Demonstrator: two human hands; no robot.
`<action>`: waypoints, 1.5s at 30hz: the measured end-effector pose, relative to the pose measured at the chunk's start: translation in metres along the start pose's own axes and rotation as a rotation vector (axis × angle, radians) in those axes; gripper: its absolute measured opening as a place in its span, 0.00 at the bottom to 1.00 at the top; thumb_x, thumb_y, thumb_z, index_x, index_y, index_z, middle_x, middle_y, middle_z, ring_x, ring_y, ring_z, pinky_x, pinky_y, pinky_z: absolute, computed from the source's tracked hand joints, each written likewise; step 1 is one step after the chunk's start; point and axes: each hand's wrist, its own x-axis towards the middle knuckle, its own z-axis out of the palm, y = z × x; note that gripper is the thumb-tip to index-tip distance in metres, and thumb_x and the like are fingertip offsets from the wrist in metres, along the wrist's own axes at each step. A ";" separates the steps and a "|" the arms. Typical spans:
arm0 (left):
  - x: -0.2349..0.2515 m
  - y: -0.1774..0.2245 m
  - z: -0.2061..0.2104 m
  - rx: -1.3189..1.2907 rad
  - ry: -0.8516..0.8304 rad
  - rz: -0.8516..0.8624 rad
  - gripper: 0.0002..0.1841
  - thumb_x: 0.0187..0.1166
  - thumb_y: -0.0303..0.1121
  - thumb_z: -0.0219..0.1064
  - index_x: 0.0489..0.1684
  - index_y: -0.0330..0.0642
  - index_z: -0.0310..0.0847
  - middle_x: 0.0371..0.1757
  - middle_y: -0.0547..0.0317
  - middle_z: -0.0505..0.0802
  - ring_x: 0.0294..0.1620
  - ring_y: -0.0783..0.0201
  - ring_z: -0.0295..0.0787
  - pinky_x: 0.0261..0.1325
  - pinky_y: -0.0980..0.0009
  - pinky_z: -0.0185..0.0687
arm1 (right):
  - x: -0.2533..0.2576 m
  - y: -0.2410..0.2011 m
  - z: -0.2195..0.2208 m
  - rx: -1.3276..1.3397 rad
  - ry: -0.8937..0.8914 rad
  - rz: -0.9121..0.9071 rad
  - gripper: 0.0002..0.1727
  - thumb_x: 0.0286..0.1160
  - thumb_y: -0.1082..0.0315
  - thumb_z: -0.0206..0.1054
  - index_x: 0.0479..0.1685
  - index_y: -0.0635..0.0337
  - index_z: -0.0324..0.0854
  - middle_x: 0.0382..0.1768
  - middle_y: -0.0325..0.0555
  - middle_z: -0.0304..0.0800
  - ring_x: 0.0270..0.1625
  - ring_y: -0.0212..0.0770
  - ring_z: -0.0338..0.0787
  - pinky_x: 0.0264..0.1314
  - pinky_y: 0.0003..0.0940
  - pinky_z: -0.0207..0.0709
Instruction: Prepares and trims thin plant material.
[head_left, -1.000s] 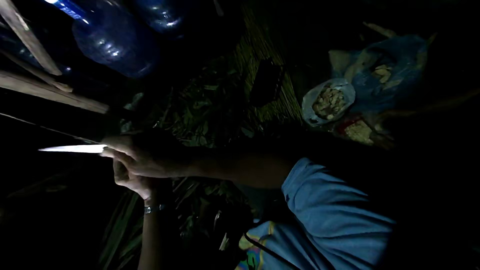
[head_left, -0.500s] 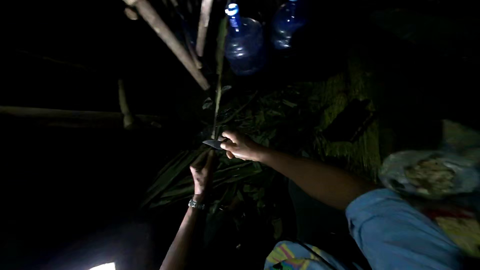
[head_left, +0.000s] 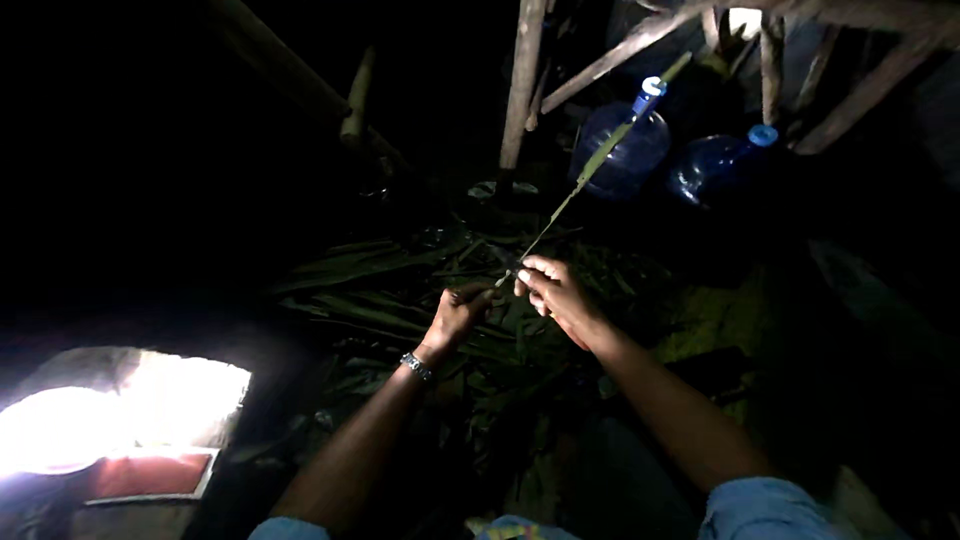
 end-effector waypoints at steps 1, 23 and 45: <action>-0.001 0.003 -0.004 0.003 -0.022 -0.009 0.09 0.86 0.25 0.61 0.45 0.34 0.89 0.28 0.67 0.89 0.23 0.79 0.78 0.28 0.82 0.75 | 0.003 -0.003 -0.006 0.047 0.040 -0.013 0.12 0.90 0.71 0.55 0.59 0.65 0.82 0.30 0.42 0.86 0.16 0.25 0.69 0.18 0.18 0.65; 0.005 -0.002 0.002 0.091 0.115 0.289 0.06 0.81 0.23 0.66 0.44 0.34 0.90 0.30 0.66 0.92 0.26 0.80 0.83 0.34 0.82 0.80 | -0.003 0.006 0.026 0.153 0.101 0.000 0.10 0.87 0.74 0.58 0.53 0.69 0.83 0.30 0.44 0.86 0.16 0.24 0.70 0.16 0.17 0.64; 0.009 0.000 -0.101 0.380 -0.320 -0.199 0.07 0.84 0.25 0.64 0.45 0.39 0.90 0.27 0.69 0.90 0.21 0.81 0.78 0.26 0.84 0.75 | 0.012 -0.008 -0.107 0.484 0.549 -0.078 0.15 0.91 0.74 0.47 0.66 0.55 0.75 0.30 0.38 0.82 0.10 0.23 0.63 0.10 0.15 0.60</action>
